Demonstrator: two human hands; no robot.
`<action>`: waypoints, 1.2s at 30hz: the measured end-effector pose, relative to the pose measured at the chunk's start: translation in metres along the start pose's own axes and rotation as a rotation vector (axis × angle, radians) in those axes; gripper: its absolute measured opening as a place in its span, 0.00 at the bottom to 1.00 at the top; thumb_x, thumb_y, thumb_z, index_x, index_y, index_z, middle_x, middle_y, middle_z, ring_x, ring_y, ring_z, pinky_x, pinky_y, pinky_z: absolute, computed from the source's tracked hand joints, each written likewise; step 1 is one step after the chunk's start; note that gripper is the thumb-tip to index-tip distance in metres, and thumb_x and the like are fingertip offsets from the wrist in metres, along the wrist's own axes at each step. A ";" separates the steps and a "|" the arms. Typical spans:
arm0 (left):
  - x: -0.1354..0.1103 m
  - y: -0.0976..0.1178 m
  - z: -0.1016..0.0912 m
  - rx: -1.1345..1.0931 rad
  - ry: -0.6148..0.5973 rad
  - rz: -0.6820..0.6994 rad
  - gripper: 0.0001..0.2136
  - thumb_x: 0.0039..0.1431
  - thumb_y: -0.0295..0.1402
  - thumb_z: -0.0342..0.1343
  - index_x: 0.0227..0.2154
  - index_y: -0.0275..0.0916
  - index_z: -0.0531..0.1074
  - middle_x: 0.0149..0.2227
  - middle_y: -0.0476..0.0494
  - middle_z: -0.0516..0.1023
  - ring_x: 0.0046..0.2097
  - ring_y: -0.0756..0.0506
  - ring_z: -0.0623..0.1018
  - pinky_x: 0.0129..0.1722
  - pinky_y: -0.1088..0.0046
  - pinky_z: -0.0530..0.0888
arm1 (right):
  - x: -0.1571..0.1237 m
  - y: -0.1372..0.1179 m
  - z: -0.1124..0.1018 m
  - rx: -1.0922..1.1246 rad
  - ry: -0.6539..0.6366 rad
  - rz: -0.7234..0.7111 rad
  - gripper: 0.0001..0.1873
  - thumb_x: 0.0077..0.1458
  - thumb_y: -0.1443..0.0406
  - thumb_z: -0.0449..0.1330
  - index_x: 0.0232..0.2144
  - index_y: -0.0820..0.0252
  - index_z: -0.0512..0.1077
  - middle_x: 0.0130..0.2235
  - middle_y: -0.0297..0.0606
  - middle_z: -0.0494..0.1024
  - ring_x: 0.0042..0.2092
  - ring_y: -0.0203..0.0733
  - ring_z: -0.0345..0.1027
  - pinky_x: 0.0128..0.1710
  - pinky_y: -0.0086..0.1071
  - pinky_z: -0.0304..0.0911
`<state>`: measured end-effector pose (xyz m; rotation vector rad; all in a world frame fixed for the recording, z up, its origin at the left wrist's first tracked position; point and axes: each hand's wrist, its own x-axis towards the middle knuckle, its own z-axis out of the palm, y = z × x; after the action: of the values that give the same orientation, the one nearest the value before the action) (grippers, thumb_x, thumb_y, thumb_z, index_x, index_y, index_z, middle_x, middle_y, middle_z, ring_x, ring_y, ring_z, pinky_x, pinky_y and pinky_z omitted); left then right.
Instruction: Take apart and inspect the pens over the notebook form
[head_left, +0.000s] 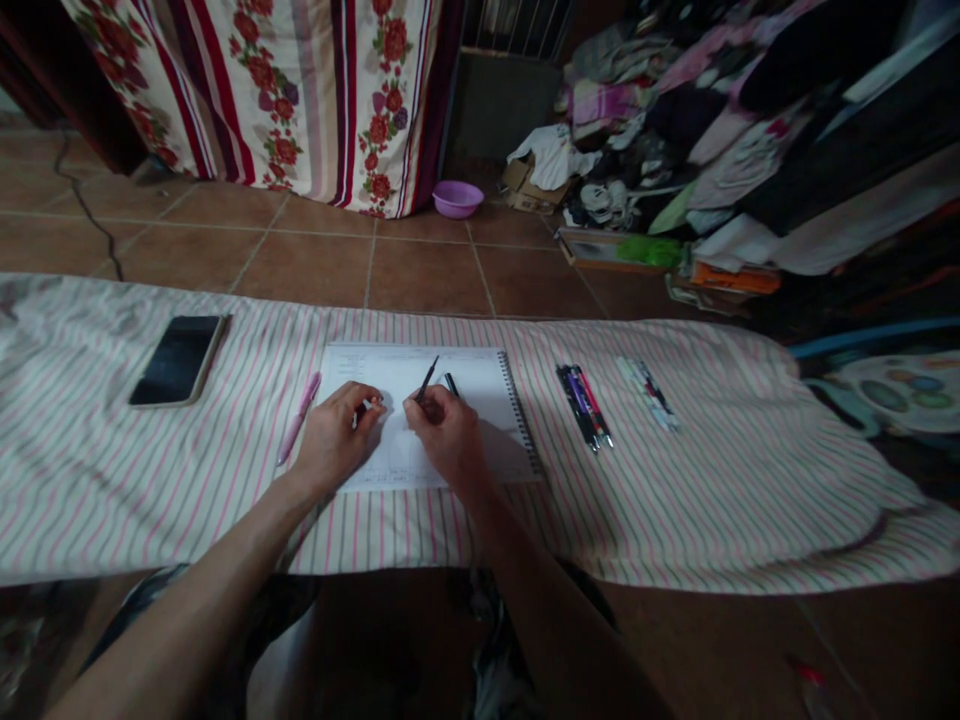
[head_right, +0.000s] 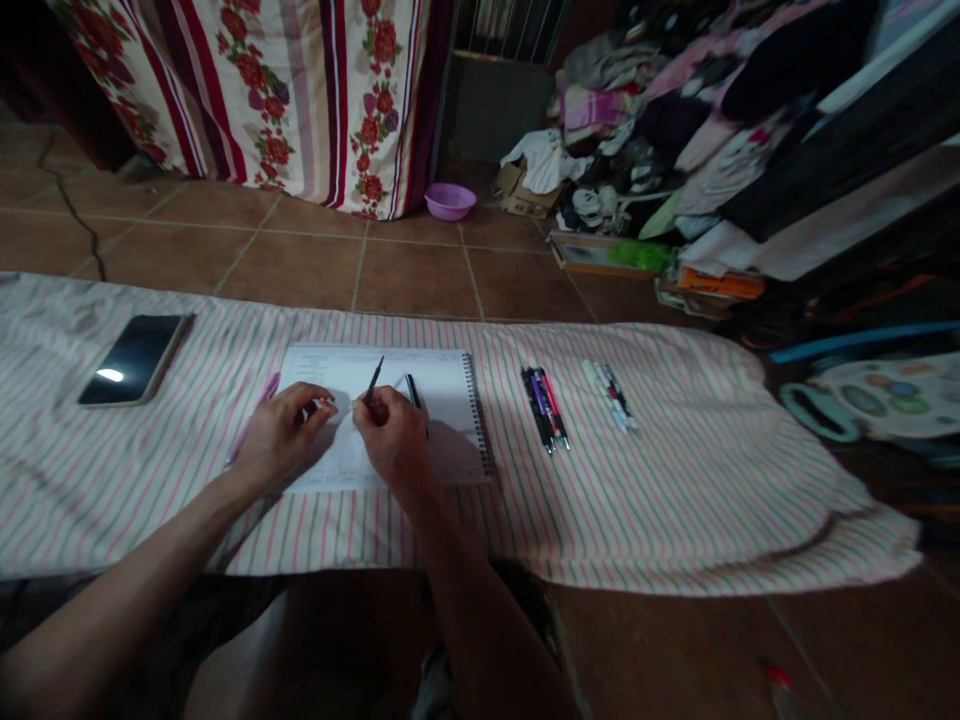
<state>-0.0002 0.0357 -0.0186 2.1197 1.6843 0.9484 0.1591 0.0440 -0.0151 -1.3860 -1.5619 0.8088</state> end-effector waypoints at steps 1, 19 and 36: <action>-0.001 0.001 0.000 0.004 0.000 -0.001 0.05 0.57 0.33 0.50 0.32 0.40 0.70 0.32 0.46 0.75 0.32 0.47 0.74 0.34 0.70 0.69 | 0.000 0.000 0.000 -0.002 0.001 -0.001 0.06 0.49 0.62 0.56 0.25 0.57 0.69 0.23 0.33 0.74 0.27 0.37 0.70 0.30 0.28 0.65; -0.004 0.004 0.004 0.061 -0.048 -0.021 0.06 0.58 0.34 0.49 0.34 0.40 0.69 0.35 0.46 0.77 0.34 0.46 0.76 0.34 0.71 0.69 | 0.001 0.012 0.006 0.269 -0.081 0.209 0.09 0.46 0.59 0.57 0.24 0.59 0.68 0.18 0.29 0.70 0.20 0.33 0.65 0.22 0.25 0.61; -0.006 0.005 -0.008 -0.144 -0.089 -0.076 0.04 0.52 0.34 0.55 0.30 0.40 0.72 0.31 0.46 0.75 0.31 0.46 0.73 0.33 0.71 0.65 | 0.001 0.015 0.011 0.314 -0.064 0.246 0.08 0.45 0.60 0.59 0.23 0.60 0.69 0.17 0.28 0.70 0.19 0.32 0.65 0.20 0.24 0.60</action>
<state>-0.0020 0.0272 -0.0116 1.9616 1.5909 0.9107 0.1550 0.0483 -0.0325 -1.3431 -1.2590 1.2028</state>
